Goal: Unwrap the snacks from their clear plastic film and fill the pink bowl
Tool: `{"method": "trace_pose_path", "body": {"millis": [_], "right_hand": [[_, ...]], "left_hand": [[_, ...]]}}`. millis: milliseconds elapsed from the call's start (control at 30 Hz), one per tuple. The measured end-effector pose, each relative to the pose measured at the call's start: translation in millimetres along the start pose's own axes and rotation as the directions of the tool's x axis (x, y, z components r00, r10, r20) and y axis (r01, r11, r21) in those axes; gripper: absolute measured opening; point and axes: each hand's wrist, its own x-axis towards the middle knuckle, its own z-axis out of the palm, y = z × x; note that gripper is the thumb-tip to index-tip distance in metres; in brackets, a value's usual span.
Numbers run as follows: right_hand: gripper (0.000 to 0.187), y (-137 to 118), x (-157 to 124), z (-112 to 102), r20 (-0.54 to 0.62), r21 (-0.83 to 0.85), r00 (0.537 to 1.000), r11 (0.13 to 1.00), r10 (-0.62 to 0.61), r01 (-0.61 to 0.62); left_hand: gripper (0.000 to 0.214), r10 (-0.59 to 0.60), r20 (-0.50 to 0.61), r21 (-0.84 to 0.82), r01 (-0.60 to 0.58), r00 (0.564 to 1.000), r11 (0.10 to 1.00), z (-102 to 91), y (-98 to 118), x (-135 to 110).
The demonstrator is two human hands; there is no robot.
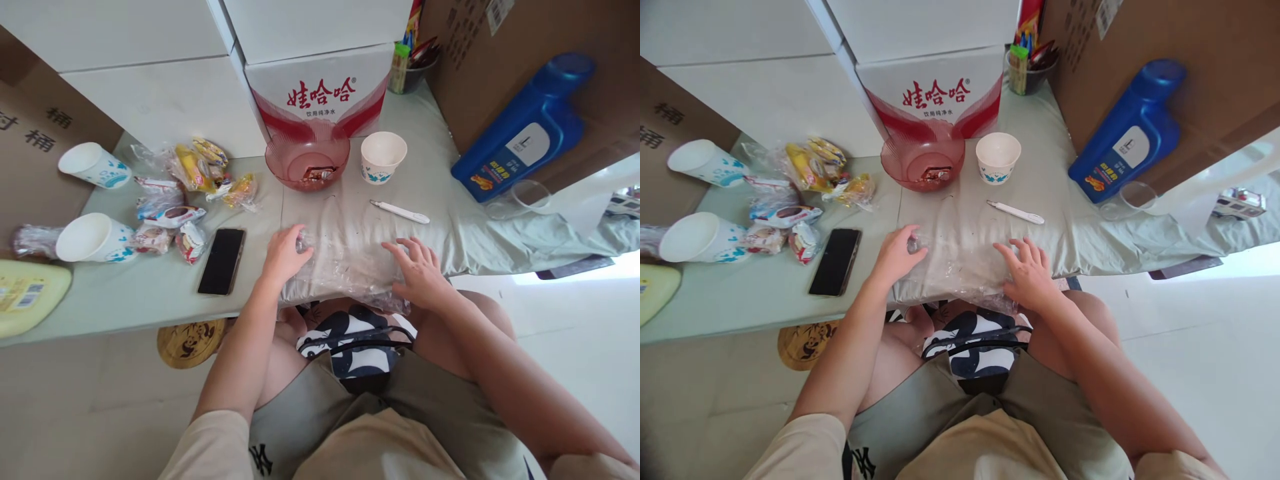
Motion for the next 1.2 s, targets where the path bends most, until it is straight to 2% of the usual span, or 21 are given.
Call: {"method": "trace_pose_path", "body": {"millis": [67,133,200,267,333,433,500,567,633,667,733,800,833,867,900,967,1033,1100,1200], "right_hand": [[0.074,-1,-2,-8,0.045,0.016,0.998,0.998,-0.055,0.054],[0.063,-4,4,-20,0.037,0.081,0.993,0.991,-0.114,0.111],[0.054,-11,21,-34,0.035,0.171,0.981,0.968,-0.193,0.185],[0.054,-21,43,-41,0.083,0.242,0.959,0.939,-0.269,0.243],[0.063,-32,64,-40,0.15,0.293,0.934,0.917,-0.323,0.27],[0.078,-48,88,-24,0.195,0.359,0.91,0.89,-0.366,0.28],[0.077,-55,94,-13,0.193,0.382,0.899,0.874,-0.392,0.299],[0.056,-58,96,-8,0.207,0.385,0.885,0.866,-0.418,0.318],[0.023,-59,94,-9,0.219,0.392,0.884,0.867,-0.413,0.308],[0.009,-60,93,-11,0.206,0.409,0.898,0.868,-0.39,0.283],[0.015,-61,92,-16,0.134,0.483,0.949,0.855,-0.286,0.19],[0.022,-63,94,-18,0.055,0.598,0.992,0.799,-0.111,0.056],[0.023,-65,95,-17,0.036,0.658,0.999,0.753,-0.018,-0.01],[0.024,-67,97,-14,0.027,0.713,0.997,0.698,0.066,-0.066],[0.024,-68,99,-11,0.026,0.761,0.99,0.639,0.136,-0.107],[0.026,-71,103,-4,0.041,0.834,0.976,0.53,0.214,-0.151],[0.029,-71,106,2,0.054,0.882,0.973,0.445,0.225,-0.152],[0.031,-69,106,4,0.06,0.909,0.979,0.394,0.197,-0.135],[0.03,-62,103,1,0.053,0.917,0.991,0.387,0.124,-0.097]], "left_hand": [[0.042,0.032,0.066,-0.025,-0.03,0.997,0.999,0.9,2,0],[0.041,0.058,0.117,-0.088,-0.048,0.991,0.995,1.8,4,1],[0.04,0.08,0.158,-0.196,-0.048,0.984,0.979,2.8,5,1],[0.037,0.119,0.183,-0.328,-0.053,0.976,0.943,3.6,7,2],[0.034,0.167,0.194,-0.452,-0.063,0.967,0.89,3.5,10,2],[0.032,0.237,0.214,-0.596,-0.065,0.948,0.8,0.8,17,0],[0.034,0.266,0.231,-0.659,-0.05,0.936,0.75,-2.5,21,-3],[0.038,0.282,0.233,-0.7,-0.041,0.931,0.713,-6.3,23,-4],[0.045,0.276,0.168,-0.744,-0.062,0.946,0.665,-9.8,20,-1],[0.05,0.246,0.094,-0.768,-0.087,0.965,0.635,-11.1,18,2],[0.056,0.088,-0.127,-0.804,-0.155,0.988,0.574,-12.2,10,12],[0.052,-0.149,-0.29,-0.84,-0.177,0.945,0.513,-10.0,3,22],[0.05,-0.242,-0.29,-0.871,-0.15,0.926,0.468,-7.2,2,25],[0.052,-0.291,-0.23,-0.907,-0.096,0.929,0.411,-3.3,3,27],[0.055,-0.287,-0.124,-0.938,-0.018,0.95,0.347,1.8,6,28],[0.058,-0.16,0.129,-0.952,0.168,0.979,0.257,13.7,17,25],[0.054,-0.025,0.313,-0.917,0.309,0.949,0.253,24.3,30,21],[0.048,-0.004,0.391,-0.878,0.374,0.921,0.3,29.8,39,19],[0.035,-0.05,0.364,-0.864,0.357,0.93,0.356,26.3,43,20]]}}
